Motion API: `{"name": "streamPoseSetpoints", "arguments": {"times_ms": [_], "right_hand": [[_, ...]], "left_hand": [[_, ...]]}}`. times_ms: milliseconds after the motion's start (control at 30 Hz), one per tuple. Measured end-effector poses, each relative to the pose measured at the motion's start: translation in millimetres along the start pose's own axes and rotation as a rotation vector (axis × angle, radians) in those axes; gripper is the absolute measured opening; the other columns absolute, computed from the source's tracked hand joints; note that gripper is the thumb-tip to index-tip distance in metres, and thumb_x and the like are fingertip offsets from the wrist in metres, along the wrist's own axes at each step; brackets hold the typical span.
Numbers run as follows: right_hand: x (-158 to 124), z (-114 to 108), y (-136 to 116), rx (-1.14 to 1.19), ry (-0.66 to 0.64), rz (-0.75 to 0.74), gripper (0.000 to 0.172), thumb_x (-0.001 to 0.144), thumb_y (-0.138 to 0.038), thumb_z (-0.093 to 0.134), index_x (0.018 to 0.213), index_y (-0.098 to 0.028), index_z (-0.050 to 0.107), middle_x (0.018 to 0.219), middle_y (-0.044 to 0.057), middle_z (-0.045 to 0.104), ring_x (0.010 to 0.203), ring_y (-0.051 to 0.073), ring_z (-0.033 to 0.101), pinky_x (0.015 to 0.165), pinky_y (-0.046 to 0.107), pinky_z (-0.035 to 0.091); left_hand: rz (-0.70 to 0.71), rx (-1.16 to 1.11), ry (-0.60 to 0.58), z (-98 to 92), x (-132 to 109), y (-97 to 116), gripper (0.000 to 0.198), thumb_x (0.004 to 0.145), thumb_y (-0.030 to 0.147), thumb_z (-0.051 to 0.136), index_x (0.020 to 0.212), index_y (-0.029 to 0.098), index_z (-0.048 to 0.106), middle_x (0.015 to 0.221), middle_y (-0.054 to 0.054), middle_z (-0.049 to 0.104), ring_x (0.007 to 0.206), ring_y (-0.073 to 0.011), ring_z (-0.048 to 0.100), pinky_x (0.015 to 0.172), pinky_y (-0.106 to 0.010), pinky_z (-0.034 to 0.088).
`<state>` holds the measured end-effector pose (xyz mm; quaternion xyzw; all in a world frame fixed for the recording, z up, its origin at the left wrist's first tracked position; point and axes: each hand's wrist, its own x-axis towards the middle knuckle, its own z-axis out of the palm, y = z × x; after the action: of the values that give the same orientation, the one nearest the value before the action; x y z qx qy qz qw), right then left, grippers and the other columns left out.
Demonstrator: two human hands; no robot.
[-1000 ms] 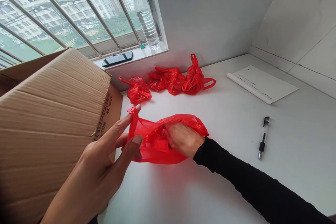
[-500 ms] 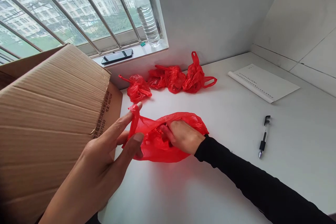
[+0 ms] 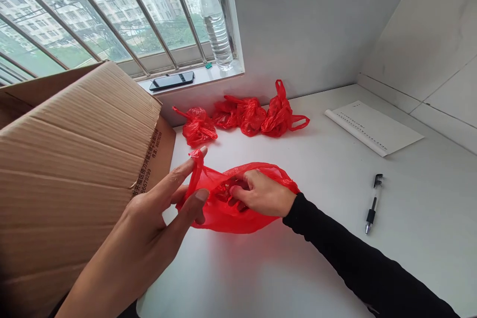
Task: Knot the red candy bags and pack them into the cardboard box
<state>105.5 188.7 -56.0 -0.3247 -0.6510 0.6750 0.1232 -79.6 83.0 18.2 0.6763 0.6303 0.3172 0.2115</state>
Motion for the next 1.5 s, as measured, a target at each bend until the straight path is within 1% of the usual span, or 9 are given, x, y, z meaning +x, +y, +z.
{"name": "streamPoseSetpoints", "arguments": {"times_ms": [133,300,667,800,967,1067,1167,1367,1500], "right_hand": [[-1.6,-0.5,-4.4,0.136,-0.027,0.042,0.013,0.093,-0.030,0.068,0.102,-0.021,0.069,0.090,0.002,0.074,0.086,0.018,0.071,0.082,0.032,0.060],[-2.4,0.0,-3.3,0.181,-0.023,0.014,0.018,0.096,-0.038,0.066,0.100,-0.021,0.071,0.092,0.003,0.074,0.088,0.019,0.073,0.083,0.035,0.061],[-4.4,1.2,-4.5,0.239,0.063,0.014,0.019,0.096,-0.038,0.069,0.097,-0.019,0.068,0.092,0.004,0.075,0.085,0.019,0.075,0.080,0.035,0.061],[-3.8,1.0,-5.5,0.255,0.068,0.008,0.019,0.094,-0.037,0.071,0.100,-0.019,0.066,0.094,0.005,0.075,0.087,0.019,0.075,0.083,0.035,0.060],[-3.3,-0.3,-8.3,0.251,-0.010,0.023,0.014,0.095,-0.031,0.067,0.101,-0.019,0.067,0.096,0.005,0.074,0.091,0.019,0.072,0.088,0.038,0.059],[-3.8,-0.8,-8.7,0.228,-0.029,0.011,0.011,0.090,-0.028,0.070,0.094,-0.019,0.067,0.090,0.002,0.071,0.083,0.016,0.069,0.082,0.033,0.057],[-4.1,-0.3,-6.9,0.192,-0.007,0.004,0.015,0.091,-0.035,0.071,0.090,-0.020,0.067,0.088,0.001,0.071,0.081,0.017,0.068,0.077,0.031,0.056],[-3.6,2.6,-2.6,0.155,0.078,-0.043,0.014,0.092,-0.035,0.069,0.090,-0.023,0.064,0.086,0.001,0.070,0.080,0.019,0.070,0.076,0.034,0.058],[-3.3,2.7,-2.1,0.152,0.063,-0.047,0.014,0.092,-0.035,0.069,0.089,-0.022,0.063,0.081,0.000,0.068,0.076,0.018,0.068,0.076,0.033,0.057]], "left_hand": [[-0.005,0.009,0.001,-1.2,-0.5,-0.6,0.047,0.105,0.038,0.053,0.152,0.032,0.049,0.080,0.004,0.072,0.066,-0.0129,0.064,0.060,-0.024,0.052],[0.010,0.001,0.007,-0.9,-1.5,0.4,0.047,0.105,0.035,0.053,0.152,0.032,0.048,0.081,0.005,0.072,0.069,-0.0128,0.066,0.066,-0.024,0.054],[-0.010,0.001,0.003,-0.8,-5.4,-1.1,0.045,0.105,0.038,0.052,0.149,0.031,0.051,0.087,0.001,0.075,0.068,-0.0131,0.064,0.046,-0.021,0.043],[-0.021,0.010,0.005,-0.6,-3.9,-0.3,0.043,0.105,0.039,0.052,0.147,0.030,0.052,0.084,0.001,0.074,0.068,-0.0142,0.065,0.051,-0.023,0.047],[-0.013,0.020,0.002,1.3,-1.0,1.4,0.045,0.106,0.038,0.051,0.150,0.029,0.050,0.082,0.002,0.073,0.066,-0.0144,0.064,0.063,-0.026,0.054],[-0.007,0.032,0.016,0.3,-2.6,1.6,0.046,0.105,0.038,0.052,0.150,0.029,0.051,0.081,0.002,0.072,0.067,-0.0148,0.064,0.065,-0.027,0.054],[-0.010,0.014,0.005,-1.6,-4.3,1.7,0.046,0.105,0.037,0.052,0.151,0.032,0.049,0.082,0.004,0.073,0.067,-0.0138,0.065,0.066,-0.026,0.055],[-0.020,0.007,-0.007,-1.4,-0.3,3.0,0.049,0.106,0.038,0.051,0.154,0.032,0.047,0.081,0.003,0.073,0.071,-0.0139,0.067,0.055,-0.023,0.048],[-0.028,0.015,-0.014,-1.1,0.2,2.8,0.049,0.106,0.038,0.051,0.155,0.033,0.046,0.082,0.004,0.074,0.070,-0.0139,0.067,0.062,-0.024,0.052]]}}
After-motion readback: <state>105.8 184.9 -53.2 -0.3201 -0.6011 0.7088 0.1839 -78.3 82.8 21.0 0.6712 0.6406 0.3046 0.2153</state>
